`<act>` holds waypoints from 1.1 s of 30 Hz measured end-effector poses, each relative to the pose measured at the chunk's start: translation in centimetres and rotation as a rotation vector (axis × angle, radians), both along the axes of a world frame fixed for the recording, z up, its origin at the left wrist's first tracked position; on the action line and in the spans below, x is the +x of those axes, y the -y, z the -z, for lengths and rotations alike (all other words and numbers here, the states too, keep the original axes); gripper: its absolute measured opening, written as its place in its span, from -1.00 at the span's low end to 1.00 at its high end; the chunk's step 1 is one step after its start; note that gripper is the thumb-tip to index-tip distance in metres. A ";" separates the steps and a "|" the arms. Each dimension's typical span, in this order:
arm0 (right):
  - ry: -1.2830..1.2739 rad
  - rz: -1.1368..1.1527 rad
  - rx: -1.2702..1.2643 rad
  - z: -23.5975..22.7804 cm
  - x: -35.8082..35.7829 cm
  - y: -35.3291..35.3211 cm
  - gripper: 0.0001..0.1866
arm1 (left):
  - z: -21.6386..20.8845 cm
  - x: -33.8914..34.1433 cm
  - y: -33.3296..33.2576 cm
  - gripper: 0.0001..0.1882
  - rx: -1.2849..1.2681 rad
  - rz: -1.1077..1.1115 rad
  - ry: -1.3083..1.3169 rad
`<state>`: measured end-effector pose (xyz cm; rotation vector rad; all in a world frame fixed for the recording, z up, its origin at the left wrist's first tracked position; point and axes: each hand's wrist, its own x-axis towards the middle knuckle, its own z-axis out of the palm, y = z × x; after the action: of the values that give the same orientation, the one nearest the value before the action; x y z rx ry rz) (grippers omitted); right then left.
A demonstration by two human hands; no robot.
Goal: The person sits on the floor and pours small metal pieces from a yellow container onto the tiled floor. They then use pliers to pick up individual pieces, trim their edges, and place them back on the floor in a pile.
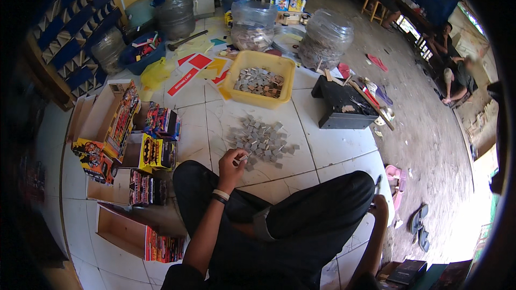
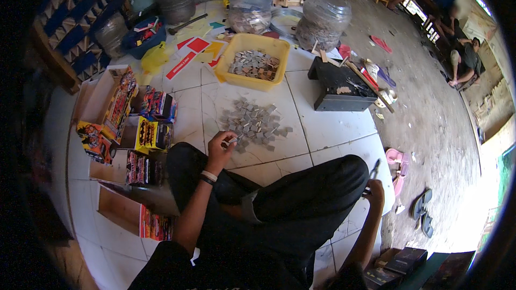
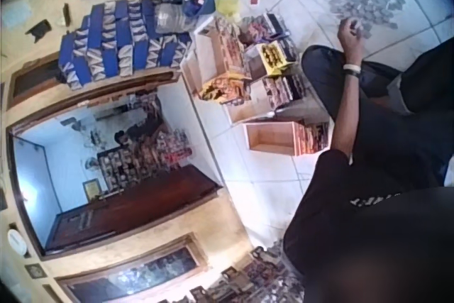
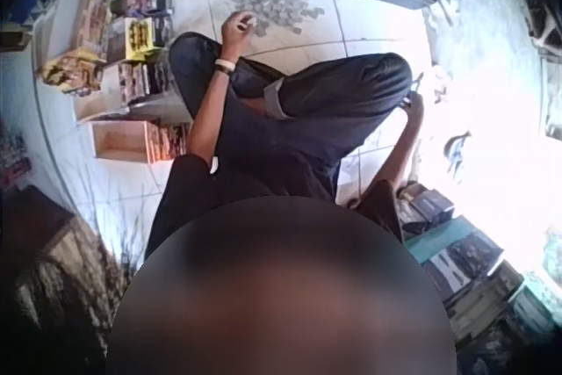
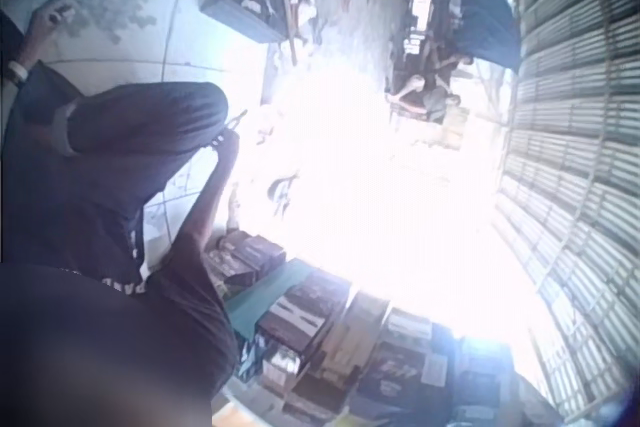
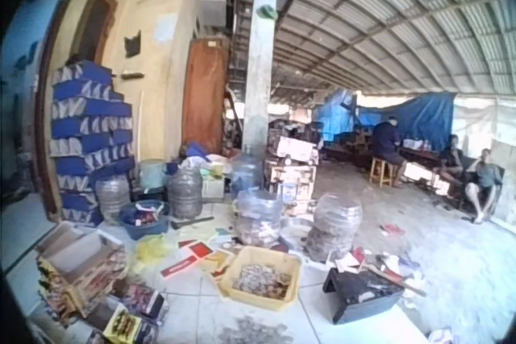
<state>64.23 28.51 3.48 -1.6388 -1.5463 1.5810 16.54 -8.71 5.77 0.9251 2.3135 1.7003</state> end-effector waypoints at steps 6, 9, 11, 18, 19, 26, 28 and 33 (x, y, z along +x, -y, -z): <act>-0.165 -0.071 0.609 -13.4 -12.6 5.0 -0.57 | -0.4 0.2 -0.3 -0.83 0.050 -0.028 -0.034; -0.182 -0.348 0.882 -15.7 -18.9 9.8 -0.45 | -0.5 0.4 -0.5 -0.85 0.122 -0.038 0.027; -0.220 -0.566 0.852 -14.7 -22.8 13.9 -0.44 | -0.5 0.4 -0.4 -0.85 0.104 -0.037 0.011; -0.445 -0.808 0.480 -3.9 -31.5 25.8 -0.23 | -0.4 0.0 0.0 -0.82 0.111 -0.129 -0.088; -0.371 -0.819 0.393 -2.9 -31.5 26.3 -0.20 | -0.4 -0.1 0.0 -0.82 0.114 -0.157 -0.108; -0.605 -0.831 -0.175 -4.4 -30.4 24.9 -0.17 | 0.3 -0.7 -0.2 -0.84 0.072 -0.178 -0.081; -0.692 -0.762 -0.383 -6.5 -30.3 24.9 -0.19 | 0.4 -0.7 -0.2 -0.83 0.067 -0.189 -0.112; -0.983 -0.679 -0.613 -9.7 -30.0 24.9 -0.18 | 0.6 -0.6 -0.3 -0.85 0.102 -0.215 -0.084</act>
<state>34.23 3.66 13.21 -0.2488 -1.1128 2.8001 15.93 -8.41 5.19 0.8034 2.4805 1.9131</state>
